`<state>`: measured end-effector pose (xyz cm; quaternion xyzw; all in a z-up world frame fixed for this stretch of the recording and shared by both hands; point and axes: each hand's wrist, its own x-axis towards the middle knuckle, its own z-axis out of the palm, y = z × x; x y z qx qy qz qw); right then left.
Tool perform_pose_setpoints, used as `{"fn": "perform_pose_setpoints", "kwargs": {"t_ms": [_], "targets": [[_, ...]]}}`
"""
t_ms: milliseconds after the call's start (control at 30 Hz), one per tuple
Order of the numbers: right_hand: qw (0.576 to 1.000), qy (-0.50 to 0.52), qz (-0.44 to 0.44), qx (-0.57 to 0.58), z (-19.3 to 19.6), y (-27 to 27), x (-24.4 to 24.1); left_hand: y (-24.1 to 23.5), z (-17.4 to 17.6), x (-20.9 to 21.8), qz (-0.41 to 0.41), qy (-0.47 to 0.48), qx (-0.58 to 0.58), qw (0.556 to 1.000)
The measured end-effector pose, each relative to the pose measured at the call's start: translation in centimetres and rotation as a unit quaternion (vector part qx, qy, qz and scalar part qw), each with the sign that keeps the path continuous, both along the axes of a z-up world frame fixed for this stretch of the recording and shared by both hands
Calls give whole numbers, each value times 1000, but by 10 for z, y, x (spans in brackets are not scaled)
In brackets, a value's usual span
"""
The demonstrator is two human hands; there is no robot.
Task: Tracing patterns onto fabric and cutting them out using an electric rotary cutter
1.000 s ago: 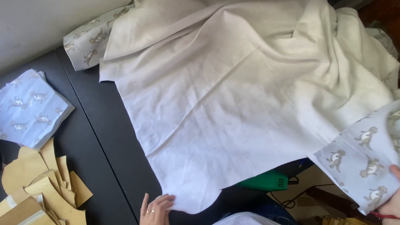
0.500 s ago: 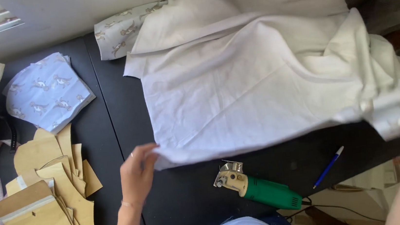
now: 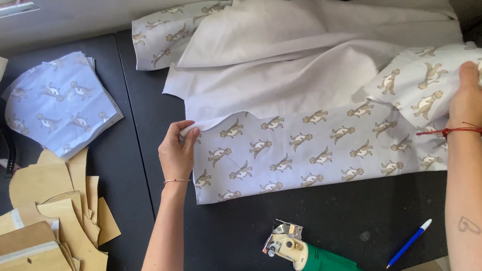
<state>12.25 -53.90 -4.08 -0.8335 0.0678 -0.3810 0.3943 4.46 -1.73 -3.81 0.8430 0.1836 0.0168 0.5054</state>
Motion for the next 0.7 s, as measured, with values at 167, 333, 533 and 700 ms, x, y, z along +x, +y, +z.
{"fn": "perform_pose_setpoints", "kwargs": {"t_ms": [167, 333, 533, 700], "targets": [[990, 92, 75, 78, 7, 54, -16, -29, -30, -8, 21, -121, 202, 972], [935, 350, 60, 23, 51, 170, -78, -106, -24, -54, -220, -181, 323, 902], [909, 313, 194, -194, -7, 173, -153, -107, -30, -86, -212, -89, 329, 916], [918, 292, -3, -268, -171, -62, -264, -47, -18, -143, -84, -127, 334, 930]]}}
